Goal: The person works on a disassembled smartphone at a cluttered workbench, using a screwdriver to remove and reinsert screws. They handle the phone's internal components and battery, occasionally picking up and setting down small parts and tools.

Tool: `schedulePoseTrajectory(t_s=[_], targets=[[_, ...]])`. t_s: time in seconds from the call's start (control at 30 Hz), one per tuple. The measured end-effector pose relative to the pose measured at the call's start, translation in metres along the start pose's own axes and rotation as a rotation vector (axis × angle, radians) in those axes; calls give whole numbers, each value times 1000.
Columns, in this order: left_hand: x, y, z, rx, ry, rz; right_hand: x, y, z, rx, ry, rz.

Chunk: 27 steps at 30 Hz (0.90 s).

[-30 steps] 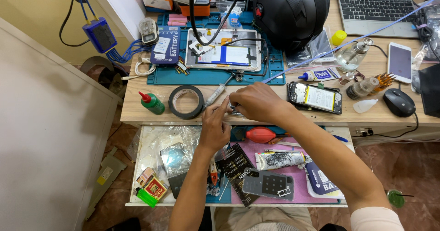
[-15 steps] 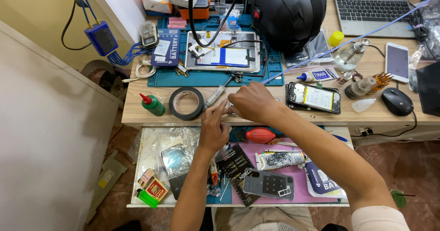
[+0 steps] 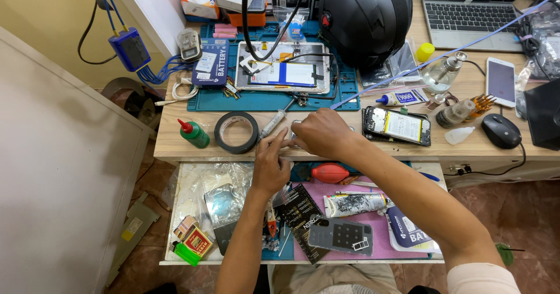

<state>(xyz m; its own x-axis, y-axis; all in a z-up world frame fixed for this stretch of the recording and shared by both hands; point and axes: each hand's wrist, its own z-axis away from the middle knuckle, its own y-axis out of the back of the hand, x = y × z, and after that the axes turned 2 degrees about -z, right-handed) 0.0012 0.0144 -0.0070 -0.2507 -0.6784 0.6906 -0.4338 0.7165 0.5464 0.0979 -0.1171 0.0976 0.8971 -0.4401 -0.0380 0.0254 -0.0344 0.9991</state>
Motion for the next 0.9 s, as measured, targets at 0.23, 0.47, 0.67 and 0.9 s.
schedulePoseTrajectory(t_s=[0.23,0.47,0.67,0.9], targets=[[8,10,-6,28,-2,83,-2,3,-16,-177,-164,13],[53,49,-17,37,-253,-152,5,2,-18,-136,-237,-34],[100,45,12,-435,-290,-124,3,-3,-13,-77,-210,-83],[89,-46,92,-915,-307,104,7,-27,-20,93,-134,64]])
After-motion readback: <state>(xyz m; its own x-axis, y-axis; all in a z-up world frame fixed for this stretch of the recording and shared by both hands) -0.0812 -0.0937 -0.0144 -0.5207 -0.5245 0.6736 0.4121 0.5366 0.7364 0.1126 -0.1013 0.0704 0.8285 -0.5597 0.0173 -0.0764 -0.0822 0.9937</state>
